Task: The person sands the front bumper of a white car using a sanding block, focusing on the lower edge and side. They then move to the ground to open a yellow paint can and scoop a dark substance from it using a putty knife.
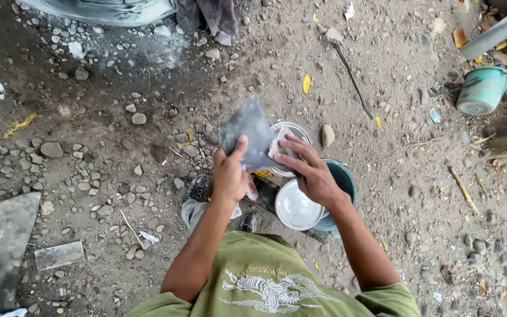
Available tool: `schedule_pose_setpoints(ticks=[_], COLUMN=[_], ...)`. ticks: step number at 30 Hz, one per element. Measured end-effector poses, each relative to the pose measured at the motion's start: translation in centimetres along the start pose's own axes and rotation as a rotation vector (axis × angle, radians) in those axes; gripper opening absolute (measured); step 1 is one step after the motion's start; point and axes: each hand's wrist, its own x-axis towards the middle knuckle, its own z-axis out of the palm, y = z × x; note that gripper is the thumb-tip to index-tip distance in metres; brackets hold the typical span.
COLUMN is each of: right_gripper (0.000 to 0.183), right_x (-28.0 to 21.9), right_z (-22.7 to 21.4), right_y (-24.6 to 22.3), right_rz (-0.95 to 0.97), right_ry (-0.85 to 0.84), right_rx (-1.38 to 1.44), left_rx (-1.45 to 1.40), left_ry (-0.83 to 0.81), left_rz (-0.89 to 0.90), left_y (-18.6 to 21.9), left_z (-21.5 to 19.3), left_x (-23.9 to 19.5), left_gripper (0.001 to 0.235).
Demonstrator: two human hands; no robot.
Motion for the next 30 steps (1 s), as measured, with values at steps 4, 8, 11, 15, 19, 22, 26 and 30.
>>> schedule_pose_setpoints(ticks=[4,8,11,15,19,22,26,30], right_gripper=[0.054,0.045,0.035,0.027,0.019,0.019,0.020,0.024], right_x=[0.3,-3.1,-1.6,-2.5,-5.9,-6.2,-5.0,-3.5], right_z=[-0.3,4.7,9.2,15.7,21.8,24.0,21.8,15.7], right_y=[3.8,13.2,17.5,22.5,28.2,28.7,26.9,24.3], right_rz=[0.223,0.644,0.763,0.801,0.817,0.686,0.678,0.712], right_ry=[-0.164,-0.166,-0.296,-0.474,-0.469,-0.424,-0.461,-0.532], right_rx=[-0.015,0.238,-0.039,-0.313,-0.466,-0.542,-0.469,-0.350], left_rx=[-0.367,-0.177,-0.270,-0.291,-0.225,-0.242,-0.247,-0.235], left_ry=[-0.099,0.012,-0.004,0.082,0.159,0.117,0.063,0.130], left_rz=[-0.344,-0.299,-0.183,-0.221,-0.221,-0.214,-0.236,-0.288], left_y=[3.3,1.1,1.0,0.9,-0.2,-2.8,-2.6,-1.2], left_z=[-3.3,-7.6,-8.7,-9.6,-11.1,-13.1,-13.0,-11.5], left_x=[-0.1,0.2,0.4,-0.6,-0.6,-0.3,-0.3,-0.6], left_gripper=[0.025,0.024,0.025,0.034,0.039,0.035,0.031,0.030])
